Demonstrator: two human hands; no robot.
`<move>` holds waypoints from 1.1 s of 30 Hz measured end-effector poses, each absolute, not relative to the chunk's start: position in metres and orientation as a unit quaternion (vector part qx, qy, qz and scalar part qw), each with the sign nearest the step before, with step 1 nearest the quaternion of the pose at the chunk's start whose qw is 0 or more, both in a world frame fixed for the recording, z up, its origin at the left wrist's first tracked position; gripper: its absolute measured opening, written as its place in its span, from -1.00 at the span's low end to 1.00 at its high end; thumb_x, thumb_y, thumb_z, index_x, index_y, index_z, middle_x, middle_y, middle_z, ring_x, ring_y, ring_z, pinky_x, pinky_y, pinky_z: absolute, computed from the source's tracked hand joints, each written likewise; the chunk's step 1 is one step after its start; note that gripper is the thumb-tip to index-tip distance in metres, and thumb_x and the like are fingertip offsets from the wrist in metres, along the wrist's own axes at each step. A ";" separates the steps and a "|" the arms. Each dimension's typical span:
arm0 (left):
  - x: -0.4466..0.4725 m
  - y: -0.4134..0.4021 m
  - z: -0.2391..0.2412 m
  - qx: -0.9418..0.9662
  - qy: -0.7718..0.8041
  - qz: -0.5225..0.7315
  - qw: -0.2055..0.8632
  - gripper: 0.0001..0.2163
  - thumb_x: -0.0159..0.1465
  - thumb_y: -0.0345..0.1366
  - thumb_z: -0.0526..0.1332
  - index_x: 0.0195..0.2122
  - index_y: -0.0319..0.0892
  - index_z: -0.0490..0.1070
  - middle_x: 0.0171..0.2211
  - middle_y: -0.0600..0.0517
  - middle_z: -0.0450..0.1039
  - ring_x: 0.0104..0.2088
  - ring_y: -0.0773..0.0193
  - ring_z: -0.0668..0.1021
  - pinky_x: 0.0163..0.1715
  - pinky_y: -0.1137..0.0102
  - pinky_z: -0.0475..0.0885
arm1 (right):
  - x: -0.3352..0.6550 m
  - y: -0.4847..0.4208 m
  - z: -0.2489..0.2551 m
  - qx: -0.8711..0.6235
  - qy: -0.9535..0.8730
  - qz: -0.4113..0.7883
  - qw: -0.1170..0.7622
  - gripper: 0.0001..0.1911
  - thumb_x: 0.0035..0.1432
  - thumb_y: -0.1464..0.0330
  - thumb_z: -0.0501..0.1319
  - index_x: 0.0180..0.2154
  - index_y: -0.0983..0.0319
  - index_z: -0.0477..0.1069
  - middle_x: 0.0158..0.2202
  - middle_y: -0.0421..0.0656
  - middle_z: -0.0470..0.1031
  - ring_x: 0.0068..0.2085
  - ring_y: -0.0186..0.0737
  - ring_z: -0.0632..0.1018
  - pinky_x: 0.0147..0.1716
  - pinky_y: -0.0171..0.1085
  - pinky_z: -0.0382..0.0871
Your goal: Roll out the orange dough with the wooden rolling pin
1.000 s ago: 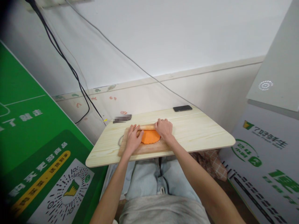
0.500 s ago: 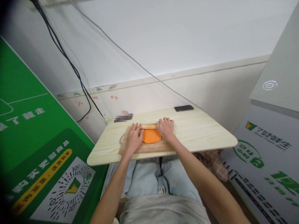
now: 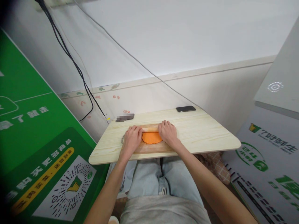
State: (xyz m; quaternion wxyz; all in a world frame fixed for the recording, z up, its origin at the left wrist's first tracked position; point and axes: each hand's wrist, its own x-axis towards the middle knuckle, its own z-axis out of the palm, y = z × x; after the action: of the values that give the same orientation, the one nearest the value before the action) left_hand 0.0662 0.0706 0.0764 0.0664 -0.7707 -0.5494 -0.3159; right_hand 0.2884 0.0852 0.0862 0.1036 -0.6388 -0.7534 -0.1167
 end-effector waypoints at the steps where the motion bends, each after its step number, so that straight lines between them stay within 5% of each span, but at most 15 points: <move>1: 0.065 0.069 0.076 -0.772 -0.547 -0.317 0.065 -0.76 0.54 -0.34 0.11 -0.18 -0.07 0.59 -0.15 -0.14 0.56 -0.03 -0.06 0.56 0.09 0.10 0.44 | 0.289 0.083 0.085 -0.627 -0.762 -0.124 0.101 -0.54 0.59 0.39 -0.13 0.06 0.30 0.54 0.09 0.12 0.58 0.14 0.05 0.51 0.05 -0.17 0.32; 10: 0.061 0.056 0.067 -0.773 -0.530 -0.346 0.051 -0.76 0.51 -0.30 0.16 0.04 -0.02 0.62 -0.04 -0.14 0.54 0.05 -0.08 0.54 0.17 0.06 0.45 | 0.293 0.072 0.070 -0.597 -0.772 -0.152 0.158 -0.45 0.61 0.34 -0.19 0.13 0.37 0.54 0.14 0.15 0.60 0.20 0.09 0.48 0.24 -0.07 0.24; 16: 0.057 0.053 0.053 -0.787 -0.496 -0.360 0.069 -0.67 0.48 -0.39 0.15 0.22 -0.12 0.52 0.24 -0.15 0.53 0.30 -0.04 0.49 0.37 0.02 0.38 | 0.295 0.068 0.064 -0.585 -0.771 -0.162 0.191 -0.43 0.60 0.32 -0.15 0.28 0.46 0.47 0.24 0.17 0.58 0.27 0.12 0.48 0.31 -0.03 0.25; 26: 0.071 0.017 0.055 -0.780 -0.526 -0.307 0.145 -0.63 0.55 -0.16 0.19 0.30 -0.13 0.51 0.07 -0.22 0.53 0.11 -0.11 0.53 0.17 -0.04 0.51 | 0.298 0.028 0.044 -0.548 -0.773 -0.205 0.246 -0.45 0.59 0.29 -0.05 0.39 0.37 0.42 0.42 0.18 0.43 0.44 0.16 0.40 0.42 0.09 0.22; 33: 0.071 0.005 0.041 -0.796 -0.499 -0.324 0.114 -0.63 0.58 -0.16 0.10 0.32 -0.17 0.41 0.44 -0.20 0.34 0.50 -0.10 0.29 0.49 -0.16 0.21 | 0.290 -0.006 0.039 -0.565 -0.762 -0.193 0.250 -0.41 0.60 0.25 -0.07 0.48 0.32 0.30 0.51 0.09 0.29 0.53 0.23 0.25 0.47 0.26 0.10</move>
State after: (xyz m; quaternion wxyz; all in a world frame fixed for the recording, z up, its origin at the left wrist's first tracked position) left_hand 0.0714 0.0045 0.0408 0.1140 -0.7955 -0.4990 -0.3243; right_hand 0.2896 -0.0057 0.0387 0.2502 -0.5646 -0.7625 -0.1931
